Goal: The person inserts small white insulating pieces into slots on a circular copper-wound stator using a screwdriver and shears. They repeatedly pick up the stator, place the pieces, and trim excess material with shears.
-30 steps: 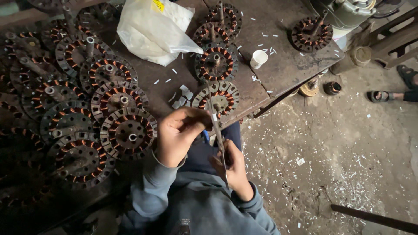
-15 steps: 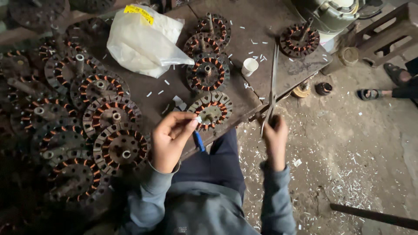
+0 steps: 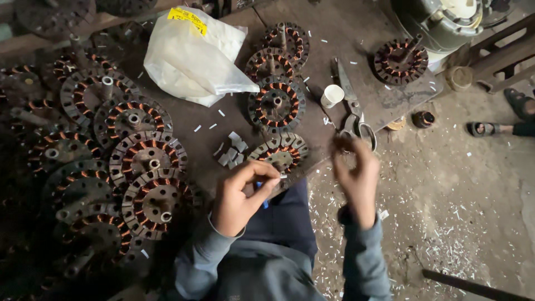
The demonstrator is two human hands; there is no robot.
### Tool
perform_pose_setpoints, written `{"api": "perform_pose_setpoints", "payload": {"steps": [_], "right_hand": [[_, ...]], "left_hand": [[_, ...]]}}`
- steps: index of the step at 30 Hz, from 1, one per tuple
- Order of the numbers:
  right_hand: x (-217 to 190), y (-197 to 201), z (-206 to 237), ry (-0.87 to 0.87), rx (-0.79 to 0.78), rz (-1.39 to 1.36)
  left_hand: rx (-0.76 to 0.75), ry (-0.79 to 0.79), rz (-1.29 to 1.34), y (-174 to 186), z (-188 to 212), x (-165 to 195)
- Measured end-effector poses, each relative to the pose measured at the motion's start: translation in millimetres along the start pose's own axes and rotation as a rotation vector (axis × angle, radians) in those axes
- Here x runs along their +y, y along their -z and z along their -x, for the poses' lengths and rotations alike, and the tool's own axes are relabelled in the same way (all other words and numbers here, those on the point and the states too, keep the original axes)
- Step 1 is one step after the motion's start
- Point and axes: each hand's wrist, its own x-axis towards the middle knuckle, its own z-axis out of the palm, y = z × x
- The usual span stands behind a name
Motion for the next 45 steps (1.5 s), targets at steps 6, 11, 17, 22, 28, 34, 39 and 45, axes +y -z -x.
{"api": "perform_pose_setpoints", "payload": {"steps": [6, 11, 17, 22, 28, 34, 39, 45], "right_hand": [[-64, -19, 26, 0.003, -0.241, -0.507], [-61, -27, 18, -0.15, -0.154, -0.545], [-62, -47, 1, 0.039, 0.028, -0.326], [-71, -38, -2, 0.187, 0.02, -0.187], [-72, -27, 17, 0.343, 0.024, -0.064], [-67, -22, 28, 0.384, 0.009, -0.079], [-69, -19, 29, 0.383, -0.043, -0.038], [-74, -14, 23, 0.3, -0.098, -0.122]], "left_hand": [[-0.059, -0.08, -0.143, -2, -15, 8], [0.068, -0.175, -0.272, -1, -20, 11], [0.094, -0.013, -0.371, 0, -41, -22], [0.04, 0.088, -0.281, -4, -29, -37], [-0.114, 0.04, -0.179, 3, -15, -28], [-0.179, -0.067, -0.232, 4, -21, -16], [-0.211, -0.05, -0.206, 7, -23, -12], [-0.211, -0.007, -0.16, 8, -24, -13]]}}
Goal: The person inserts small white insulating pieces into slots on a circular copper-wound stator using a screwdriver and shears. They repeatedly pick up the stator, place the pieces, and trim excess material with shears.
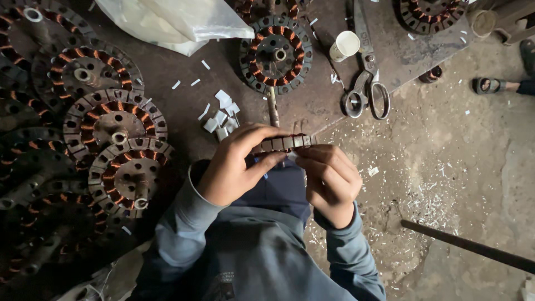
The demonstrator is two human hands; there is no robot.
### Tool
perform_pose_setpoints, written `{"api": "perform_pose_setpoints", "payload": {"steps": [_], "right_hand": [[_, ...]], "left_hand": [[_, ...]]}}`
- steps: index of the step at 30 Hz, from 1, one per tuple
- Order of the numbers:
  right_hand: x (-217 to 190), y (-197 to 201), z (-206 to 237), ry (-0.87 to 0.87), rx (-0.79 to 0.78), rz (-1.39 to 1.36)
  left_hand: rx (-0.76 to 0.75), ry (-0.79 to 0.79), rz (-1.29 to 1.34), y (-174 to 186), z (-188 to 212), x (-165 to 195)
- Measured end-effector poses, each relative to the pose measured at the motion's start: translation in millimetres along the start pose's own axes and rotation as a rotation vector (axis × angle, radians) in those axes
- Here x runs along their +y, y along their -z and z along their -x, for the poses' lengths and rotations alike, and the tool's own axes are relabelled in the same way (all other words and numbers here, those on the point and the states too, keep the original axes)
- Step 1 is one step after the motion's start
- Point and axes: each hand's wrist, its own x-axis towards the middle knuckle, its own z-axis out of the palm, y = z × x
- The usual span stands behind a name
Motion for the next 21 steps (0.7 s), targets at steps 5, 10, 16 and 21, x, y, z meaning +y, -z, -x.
{"api": "perform_pose_setpoints", "payload": {"steps": [5, 10, 16, 21], "right_hand": [[-10, -6, 0, 0.007, 0.026, 0.137], [-11, -8, -3, 0.169, 0.032, 0.329], [-10, -3, -6, 0.309, -0.056, 0.451], [-12, 3, -10, 0.363, -0.18, 0.496]], "left_hand": [[0.034, 0.005, 0.018, -3, -1, 2], [0.035, -0.008, 0.009, -5, -1, 5], [0.033, 0.005, 0.008, -6, -1, 5], [0.046, -0.019, -0.014, -6, -2, 3]]}}
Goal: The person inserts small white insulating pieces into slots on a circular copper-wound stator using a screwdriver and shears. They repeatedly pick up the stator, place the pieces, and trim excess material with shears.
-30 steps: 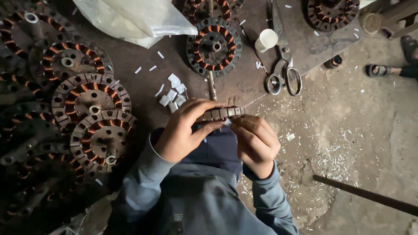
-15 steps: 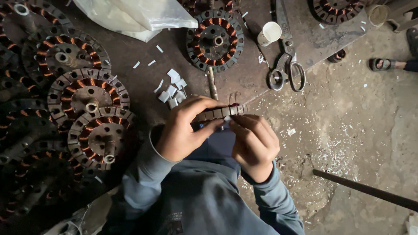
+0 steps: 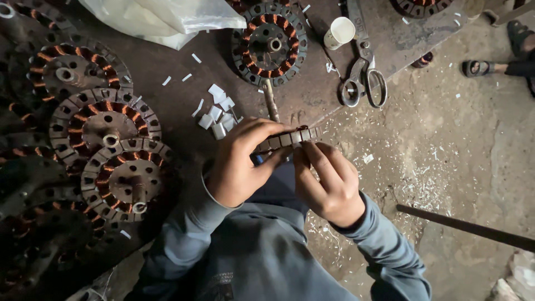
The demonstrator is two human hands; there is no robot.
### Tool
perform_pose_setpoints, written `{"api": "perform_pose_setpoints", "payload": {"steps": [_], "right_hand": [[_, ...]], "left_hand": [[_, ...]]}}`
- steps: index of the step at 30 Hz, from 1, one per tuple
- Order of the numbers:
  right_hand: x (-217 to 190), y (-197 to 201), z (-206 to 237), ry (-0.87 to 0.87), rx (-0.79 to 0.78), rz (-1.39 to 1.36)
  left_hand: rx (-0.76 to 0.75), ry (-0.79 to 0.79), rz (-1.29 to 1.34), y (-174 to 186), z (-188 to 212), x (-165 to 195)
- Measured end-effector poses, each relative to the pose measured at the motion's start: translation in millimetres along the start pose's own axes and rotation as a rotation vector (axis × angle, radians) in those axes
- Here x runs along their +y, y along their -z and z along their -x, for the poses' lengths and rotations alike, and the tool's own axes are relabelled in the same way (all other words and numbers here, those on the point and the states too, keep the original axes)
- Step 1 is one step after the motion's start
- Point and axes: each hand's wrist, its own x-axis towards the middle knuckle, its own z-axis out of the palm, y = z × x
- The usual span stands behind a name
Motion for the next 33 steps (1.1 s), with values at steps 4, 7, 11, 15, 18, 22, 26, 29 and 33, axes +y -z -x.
{"api": "perform_pose_setpoints", "payload": {"steps": [4, 7, 11, 15, 18, 22, 26, 29, 33], "right_hand": [[4, 9, -3, 0.059, -0.129, 0.011], [4, 12, -5, 0.084, -0.191, 0.025], [-3, 11, -7, 0.101, -0.265, 0.118], [-17, 6, -8, 0.067, -0.287, 0.183], [-25, -1, -12, 0.029, -0.252, 0.201], [-28, -5, -17, -0.024, -0.244, 0.166], [-22, 1, -18, -0.031, -0.267, 0.094], [-20, 3, -19, -0.022, -0.294, 0.107], [-14, 7, -22, 0.011, -0.341, 0.109]], "left_hand": [[-0.019, 0.031, -0.021, 4, 0, 0], [-0.012, 0.026, 0.004, 8, 0, 0], [-0.014, 0.005, 0.007, 13, 0, -1], [-0.005, -0.002, 0.023, 16, 2, -4], [-0.02, -0.027, 0.01, 19, 1, -7], [-0.042, -0.025, 0.042, 23, -1, -10], [-0.053, 0.016, 0.095, 26, -1, -13], [-0.063, -0.015, 0.102, 26, -3, -15], [-0.043, -0.027, 0.075, 23, -5, -16]]}}
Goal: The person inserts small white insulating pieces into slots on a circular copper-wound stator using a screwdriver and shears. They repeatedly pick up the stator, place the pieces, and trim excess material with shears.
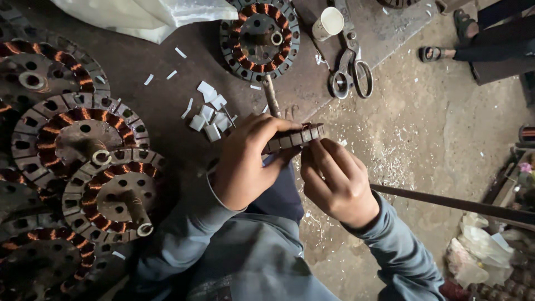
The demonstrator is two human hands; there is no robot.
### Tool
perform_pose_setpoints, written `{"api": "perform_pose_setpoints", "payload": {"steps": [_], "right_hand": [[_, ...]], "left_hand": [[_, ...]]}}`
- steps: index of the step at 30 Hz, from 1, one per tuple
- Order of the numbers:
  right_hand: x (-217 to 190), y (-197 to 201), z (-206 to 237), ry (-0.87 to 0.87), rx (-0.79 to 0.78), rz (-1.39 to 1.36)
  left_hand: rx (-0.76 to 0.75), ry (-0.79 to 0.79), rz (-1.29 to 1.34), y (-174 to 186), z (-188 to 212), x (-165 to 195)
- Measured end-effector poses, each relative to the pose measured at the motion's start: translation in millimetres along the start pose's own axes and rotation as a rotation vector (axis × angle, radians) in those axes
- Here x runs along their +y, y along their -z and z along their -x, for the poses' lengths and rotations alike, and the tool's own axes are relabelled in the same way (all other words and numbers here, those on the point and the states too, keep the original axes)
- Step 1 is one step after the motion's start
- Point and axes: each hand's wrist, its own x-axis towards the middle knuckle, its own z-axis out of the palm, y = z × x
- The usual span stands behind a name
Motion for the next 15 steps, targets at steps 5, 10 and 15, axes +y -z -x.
{"api": "perform_pose_setpoints", "payload": {"steps": [5, 10, 15], "right_hand": [[9, 5, -2, 0.103, -0.072, 0.085], [2, 0, -3, 0.038, -0.069, 0.121], [-14, -16, -3, -0.052, 0.063, 0.222]], "left_hand": [[0.024, 0.013, 0.011, -4, -2, 3], [0.023, 0.009, 0.018, -7, -3, 2], [-0.003, -0.022, -0.024, -6, -5, 0]]}}
